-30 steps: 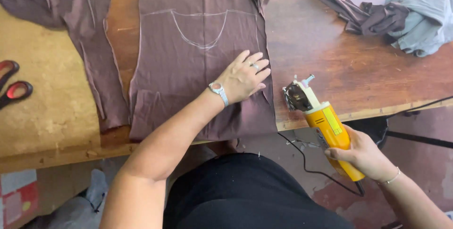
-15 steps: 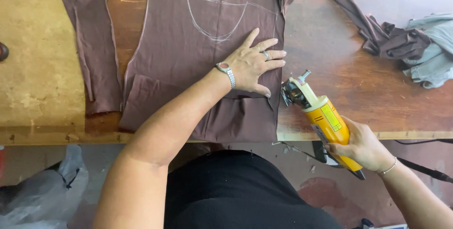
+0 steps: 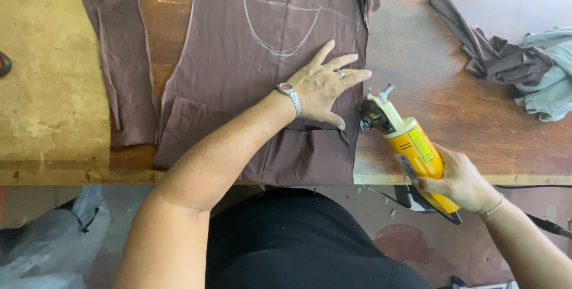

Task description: A worker in a sewing factory cuts out garment patterns from brown fabric using an electric rotary cutter and scissors, then organizes and folds the resulting pieces.

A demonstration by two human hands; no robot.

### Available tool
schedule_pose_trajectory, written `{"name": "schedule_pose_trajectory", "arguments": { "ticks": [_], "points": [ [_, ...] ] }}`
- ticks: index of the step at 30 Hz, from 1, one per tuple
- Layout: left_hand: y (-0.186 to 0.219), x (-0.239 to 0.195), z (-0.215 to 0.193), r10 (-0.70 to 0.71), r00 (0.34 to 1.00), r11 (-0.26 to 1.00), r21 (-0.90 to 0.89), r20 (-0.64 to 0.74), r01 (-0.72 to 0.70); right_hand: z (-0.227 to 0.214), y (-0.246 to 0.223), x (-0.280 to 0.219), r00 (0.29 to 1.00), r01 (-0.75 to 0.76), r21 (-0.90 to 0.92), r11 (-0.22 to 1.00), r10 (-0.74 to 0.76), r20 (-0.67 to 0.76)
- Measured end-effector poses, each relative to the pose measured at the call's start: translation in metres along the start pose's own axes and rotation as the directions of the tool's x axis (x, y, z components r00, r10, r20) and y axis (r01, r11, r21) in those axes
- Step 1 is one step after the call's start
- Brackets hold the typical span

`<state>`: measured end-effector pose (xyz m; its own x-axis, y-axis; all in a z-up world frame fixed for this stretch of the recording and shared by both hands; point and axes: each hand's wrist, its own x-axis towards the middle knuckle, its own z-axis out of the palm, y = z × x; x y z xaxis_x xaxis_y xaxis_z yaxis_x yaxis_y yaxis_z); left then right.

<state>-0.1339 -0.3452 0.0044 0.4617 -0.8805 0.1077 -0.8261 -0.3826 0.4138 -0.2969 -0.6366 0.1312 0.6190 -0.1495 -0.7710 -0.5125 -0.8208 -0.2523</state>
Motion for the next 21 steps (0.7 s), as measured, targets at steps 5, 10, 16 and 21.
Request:
{"name": "schedule_pose_trajectory", "arguments": {
  "ticks": [5, 10, 16, 21],
  "points": [
    [-0.003, 0.003, -0.01, -0.008, 0.998, 1.0, -0.025, 0.056, 0.009, 0.0, 0.001, 0.006, 1.0, 0.011, -0.005, 1.0, -0.011, -0.001],
    [-0.016, 0.008, -0.024, 0.006, 0.997, 0.995, -0.099, 0.082, 0.002, 0.002, -0.002, 0.008, 1.0, -0.006, 0.02, 1.0, 0.006, -0.01],
    [-0.037, 0.022, -0.039, -0.007, 0.993, 0.995, -0.099, 0.119, 0.019, 0.004, -0.018, 0.005, 0.998, -0.028, 0.059, 0.998, 0.031, -0.049],
    [-0.046, 0.032, -0.055, -0.043, 0.983, 0.981, -0.181, 0.18, 0.076, 0.008, -0.023, 0.01, 0.998, -0.046, 0.06, 0.997, 0.049, -0.04]
  ]
}}
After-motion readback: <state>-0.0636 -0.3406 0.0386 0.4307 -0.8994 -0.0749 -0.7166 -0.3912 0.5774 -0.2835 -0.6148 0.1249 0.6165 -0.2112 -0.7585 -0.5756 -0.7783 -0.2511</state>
